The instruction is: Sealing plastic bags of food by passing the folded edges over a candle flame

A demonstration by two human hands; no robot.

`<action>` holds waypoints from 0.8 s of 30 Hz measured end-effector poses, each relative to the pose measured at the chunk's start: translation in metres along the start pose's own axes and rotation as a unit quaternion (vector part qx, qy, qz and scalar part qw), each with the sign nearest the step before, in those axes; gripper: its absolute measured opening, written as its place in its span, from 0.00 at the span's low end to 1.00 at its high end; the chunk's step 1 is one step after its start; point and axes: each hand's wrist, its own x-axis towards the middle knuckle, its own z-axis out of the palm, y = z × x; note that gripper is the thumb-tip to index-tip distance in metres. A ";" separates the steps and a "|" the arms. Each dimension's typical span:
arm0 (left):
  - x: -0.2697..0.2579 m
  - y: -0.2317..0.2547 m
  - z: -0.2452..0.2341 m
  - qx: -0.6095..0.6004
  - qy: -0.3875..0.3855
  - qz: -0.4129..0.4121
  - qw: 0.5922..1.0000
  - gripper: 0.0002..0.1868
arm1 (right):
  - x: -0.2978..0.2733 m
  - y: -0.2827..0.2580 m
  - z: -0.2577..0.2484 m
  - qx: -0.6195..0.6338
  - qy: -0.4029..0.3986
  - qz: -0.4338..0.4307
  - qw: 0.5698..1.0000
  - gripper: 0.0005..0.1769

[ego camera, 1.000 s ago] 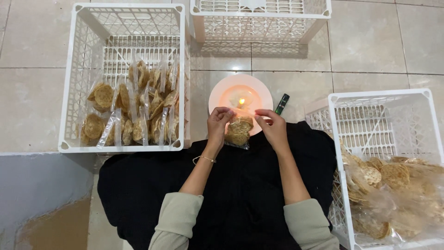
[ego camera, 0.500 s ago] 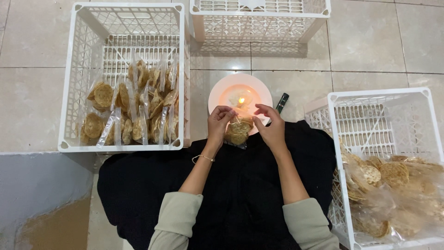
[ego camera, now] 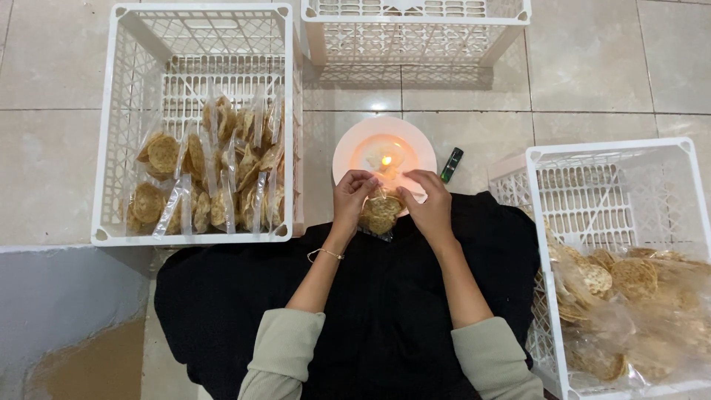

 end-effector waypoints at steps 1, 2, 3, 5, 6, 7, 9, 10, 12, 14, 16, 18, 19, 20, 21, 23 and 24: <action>0.000 0.001 0.001 0.000 0.000 0.000 1.000 0.11 | 0.002 -0.008 -0.002 0.000 0.000 0.000 1.000 0.15; 0.001 0.001 0.001 0.002 0.003 -0.002 1.000 0.12 | 0.005 -0.016 -0.003 0.037 0.005 0.010 0.999 0.22; 0.001 0.002 0.001 0.004 0.007 -0.005 1.000 0.12 | 0.007 -0.024 -0.004 0.074 0.010 0.019 0.997 0.30; 0.001 0.000 0.001 0.008 0.007 -0.007 1.000 0.12 | 0.006 -0.023 0.001 0.113 0.001 0.018 0.993 0.31; 0.002 -0.001 0.002 0.012 0.005 -0.009 1.000 0.12 | 0.005 -0.022 0.004 0.152 -0.008 0.015 0.988 0.33; 0.004 -0.006 0.000 0.012 0.005 -0.009 1.000 0.12 | 0.006 -0.021 0.005 0.152 -0.008 0.016 0.988 0.33; 0.008 -0.015 -0.003 0.016 0.013 -0.014 1.000 0.11 | 0.008 -0.020 0.008 0.149 -0.008 0.016 0.989 0.30; 0.010 -0.018 -0.003 0.016 0.013 -0.015 1.000 0.11 | 0.009 -0.021 0.007 0.149 -0.008 0.017 0.989 0.30; 0.013 -0.022 -0.004 0.017 0.026 -0.033 0.999 0.10 | 0.011 -0.021 0.006 0.084 -0.007 -0.006 0.996 0.31; 0.016 -0.019 -0.003 0.017 0.044 -0.043 0.998 0.10 | 0.012 -0.023 0.002 0.048 -0.017 0.032 0.998 0.34; 0.018 -0.016 -0.003 0.016 0.063 -0.053 0.996 0.10 | 0.010 -0.010 0.005 0.011 -0.027 0.071 0.997 0.37; 0.020 -0.016 -0.003 0.001 0.108 -0.069 0.992 0.09 | 0.004 0.016 0.015 0.076 -0.052 0.246 0.965 0.34; 0.022 -0.019 -0.005 0.001 0.108 -0.072 0.992 0.09 | -0.001 0.024 0.022 0.074 -0.052 0.249 0.964 0.34; 0.025 -0.022 -0.007 0.002 0.120 -0.070 0.990 0.10 | -0.006 0.031 0.030 0.169 -0.032 0.335 0.926 0.26; 0.029 -0.024 -0.008 0.002 0.132 -0.067 0.989 0.10 | -0.009 0.039 0.038 0.260 -0.012 0.414 0.872 0.20; 0.033 -0.027 -0.010 0.003 0.133 -0.074 0.988 0.10 | -0.008 0.045 0.047 0.285 0.005 0.428 0.858 0.16; 0.035 -0.028 -0.012 0.004 0.136 -0.080 0.987 0.09 | -0.008 0.049 0.052 0.309 0.021 0.442 0.842 0.12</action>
